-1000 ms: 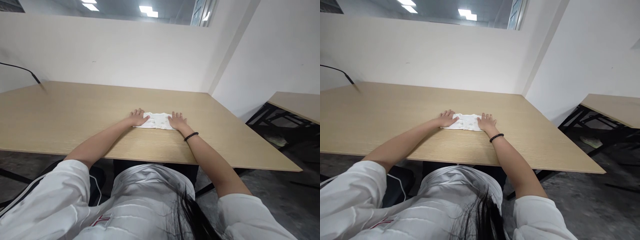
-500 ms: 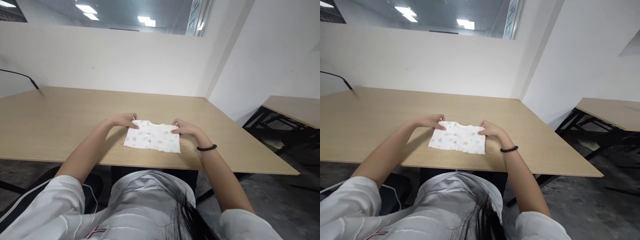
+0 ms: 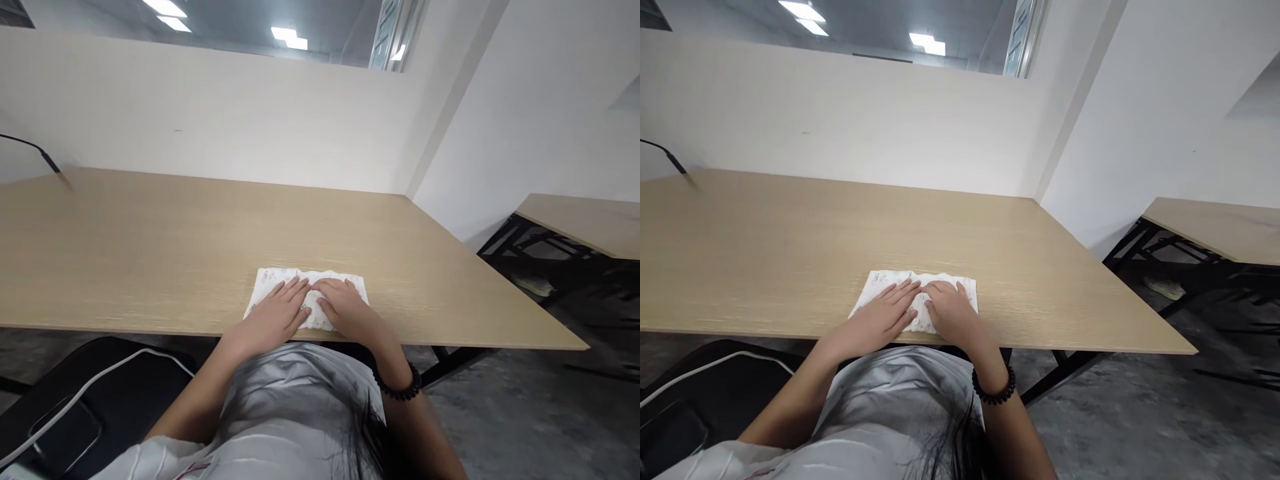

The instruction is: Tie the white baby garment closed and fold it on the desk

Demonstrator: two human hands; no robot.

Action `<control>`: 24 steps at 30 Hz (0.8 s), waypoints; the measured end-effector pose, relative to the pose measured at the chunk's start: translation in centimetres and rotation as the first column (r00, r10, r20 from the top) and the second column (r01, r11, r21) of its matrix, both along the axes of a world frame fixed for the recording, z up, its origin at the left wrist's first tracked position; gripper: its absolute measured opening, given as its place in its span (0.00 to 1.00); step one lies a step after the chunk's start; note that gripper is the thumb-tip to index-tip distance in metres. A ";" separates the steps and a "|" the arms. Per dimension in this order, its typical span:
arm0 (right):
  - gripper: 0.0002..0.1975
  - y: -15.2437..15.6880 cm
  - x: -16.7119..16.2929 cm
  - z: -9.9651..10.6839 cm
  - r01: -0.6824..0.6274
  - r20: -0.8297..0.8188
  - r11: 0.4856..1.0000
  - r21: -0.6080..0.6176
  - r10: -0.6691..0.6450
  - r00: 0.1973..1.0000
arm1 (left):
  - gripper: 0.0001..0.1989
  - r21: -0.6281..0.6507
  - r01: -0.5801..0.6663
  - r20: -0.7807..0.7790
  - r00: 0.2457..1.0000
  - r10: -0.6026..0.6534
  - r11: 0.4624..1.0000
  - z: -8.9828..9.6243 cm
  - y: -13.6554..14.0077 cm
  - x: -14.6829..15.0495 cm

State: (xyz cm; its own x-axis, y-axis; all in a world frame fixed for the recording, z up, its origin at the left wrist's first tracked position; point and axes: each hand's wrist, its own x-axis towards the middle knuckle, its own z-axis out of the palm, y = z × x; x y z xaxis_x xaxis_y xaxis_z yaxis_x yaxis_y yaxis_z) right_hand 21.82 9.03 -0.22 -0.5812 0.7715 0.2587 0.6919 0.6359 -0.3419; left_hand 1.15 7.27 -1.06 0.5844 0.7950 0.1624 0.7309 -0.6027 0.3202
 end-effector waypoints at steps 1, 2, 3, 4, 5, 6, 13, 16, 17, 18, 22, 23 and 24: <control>0.12 -0.2 -0.2 -0.2 0.009 -0.013 1.000 0.001 -0.009 1.000 | 0.26 0.015 -0.016 0.020 1.000 0.015 1.000 -0.3 -0.3 0.1; 0.11 -0.5 -0.3 -0.4 0.014 -0.040 1.000 0.004 -0.014 0.999 | 0.25 0.035 -0.030 0.051 0.998 0.029 0.999 -0.5 -0.7 0.2; 0.09 -0.8 -0.4 -0.6 0.020 -0.074 1.000 0.010 -0.019 0.997 | 0.23 0.053 -0.038 0.085 0.996 0.034 0.998 -0.5 -1.2 0.2; 0.07 -1.1 -0.5 -0.7 0.025 -0.108 1.000 0.018 -0.023 0.994 | 0.21 0.063 -0.040 0.116 0.993 0.032 0.997 -0.3 -1.7 0.2; 0.06 -1.6 -0.5 -0.8 0.028 -0.137 0.999 0.022 -0.024 0.990 | 0.20 0.064 -0.041 0.140 0.990 0.032 0.997 -0.1 -2.3 0.2; 0.06 -2.1 -0.5 -0.8 0.022 -0.163 0.999 0.023 -0.018 0.986 | 0.18 0.057 -0.044 0.154 0.987 0.035 0.997 0.2 -2.9 0.1; 0.04 -8.0 0.0 -0.1 -0.257 -0.274 0.952 -0.166 0.205 0.940 | 0.10 -0.228 0.079 0.132 0.990 -0.049 0.970 2.1 -7.4 -0.6; 0.05 -9.9 0.6 -0.7 -0.327 -0.277 0.890 -0.318 0.243 0.930 | 0.04 -0.410 0.272 0.248 0.952 -0.181 0.870 1.7 -8.3 -0.9; 0.05 -10.1 0.7 -1.2 -0.325 -0.279 0.877 -0.354 0.233 0.932 | 0.04 -0.443 0.303 0.285 0.940 -0.188 0.844 1.3 -8.3 -0.8; 0.05 -10.3 0.7 -1.7 -0.304 -0.278 0.876 -0.375 0.207 0.938 | 0.04 -0.456 0.301 0.305 0.937 -0.170 0.838 0.8 -8.2 -0.8; 0.04 -9.8 0.1 -3.8 -0.130 -0.281 0.938 -0.321 0.037 0.959 | 0.07 -0.411 0.098 0.272 0.962 0.019 0.906 -0.9 -7.3 -0.2; 0.03 -9.7 -0.1 -4.1 -0.107 -0.302 0.950 -0.294 0.015 0.953 | 0.07 -0.409 0.067 0.268 0.962 0.050 0.910 -1.0 -7.1 -0.1; 0.03 -9.7 -0.1 -4.3 -0.100 -0.333 0.959 -0.265 0.006 0.943 | 0.08 -0.413 0.048 0.271 0.960 0.073 0.909 -1.0 -6.9 0.0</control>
State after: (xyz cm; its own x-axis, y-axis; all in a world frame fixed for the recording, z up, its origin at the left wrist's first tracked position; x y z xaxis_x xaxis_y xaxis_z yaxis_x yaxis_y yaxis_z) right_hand 21.71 -0.64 -4.50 -0.5426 0.8097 0.2236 0.4800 0.5173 -0.7085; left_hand 1.14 0.36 -2.09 0.5538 0.8322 -0.0286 0.5840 -0.3637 0.7257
